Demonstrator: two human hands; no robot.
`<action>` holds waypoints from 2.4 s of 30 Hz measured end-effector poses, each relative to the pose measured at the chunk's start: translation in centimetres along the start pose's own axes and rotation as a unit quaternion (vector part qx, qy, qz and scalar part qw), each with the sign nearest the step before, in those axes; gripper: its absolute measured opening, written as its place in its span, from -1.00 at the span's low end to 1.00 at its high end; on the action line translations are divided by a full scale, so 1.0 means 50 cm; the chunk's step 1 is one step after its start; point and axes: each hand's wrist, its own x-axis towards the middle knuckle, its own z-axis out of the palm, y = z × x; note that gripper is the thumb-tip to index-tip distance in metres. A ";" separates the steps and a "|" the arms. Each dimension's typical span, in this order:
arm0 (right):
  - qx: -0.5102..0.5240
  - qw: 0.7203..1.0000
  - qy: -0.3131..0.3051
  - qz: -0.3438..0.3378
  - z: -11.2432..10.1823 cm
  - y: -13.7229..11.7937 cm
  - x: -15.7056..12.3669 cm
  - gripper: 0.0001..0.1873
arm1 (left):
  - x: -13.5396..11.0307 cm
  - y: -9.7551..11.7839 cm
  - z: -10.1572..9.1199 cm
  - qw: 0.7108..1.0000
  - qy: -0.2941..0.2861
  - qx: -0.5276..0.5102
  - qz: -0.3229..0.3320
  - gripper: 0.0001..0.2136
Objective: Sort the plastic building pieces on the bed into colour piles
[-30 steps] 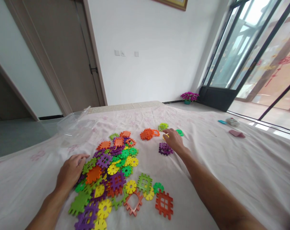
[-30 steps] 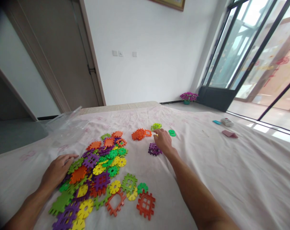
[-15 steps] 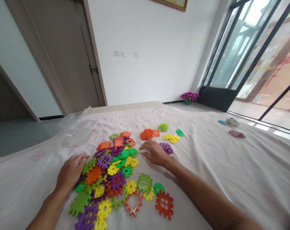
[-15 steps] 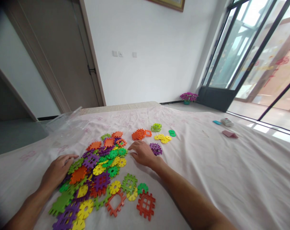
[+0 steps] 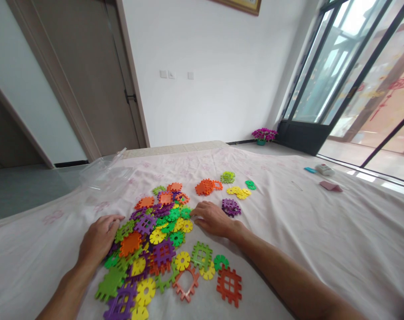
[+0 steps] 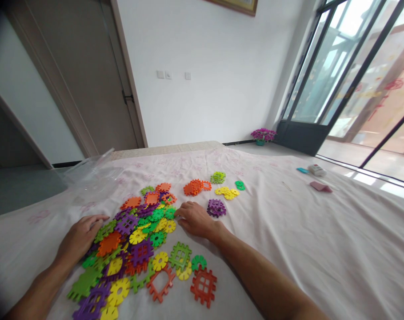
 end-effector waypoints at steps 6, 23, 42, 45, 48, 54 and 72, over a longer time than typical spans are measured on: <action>0.007 1.000 0.010 -0.023 0.001 -0.004 -0.001 -0.69 | 0.001 -0.005 0.001 0.999 -0.034 -0.007 -0.006 -0.65; 0.003 0.999 0.006 -0.035 -0.001 -0.014 0.004 -0.81 | 0.004 -0.009 0.002 1.000 -0.026 -0.004 0.002 -0.65; 0.012 0.999 0.007 -0.046 -0.001 -0.014 0.002 -0.86 | 0.001 -0.002 -0.001 0.999 -0.031 -0.011 -0.003 -0.64; 0.009 0.999 0.009 -0.036 0.003 -0.012 0.002 -0.87 | 0.002 -0.004 0.000 0.999 -0.037 -0.008 -0.007 -0.64; 0.009 0.999 0.011 -0.033 0.004 -0.014 0.003 -0.88 | 0.002 -0.005 0.000 0.999 -0.039 -0.006 -0.009 -0.64; 0.012 0.999 0.016 -0.031 0.005 -0.015 0.004 -0.88 | 0.001 -0.002 0.000 0.999 -0.039 -0.009 -0.010 -0.64; 0.047 0.998 0.024 -0.035 0.004 -0.008 0.001 -0.90 | 0.001 -0.010 0.003 1.000 -0.030 -0.009 0.000 -0.65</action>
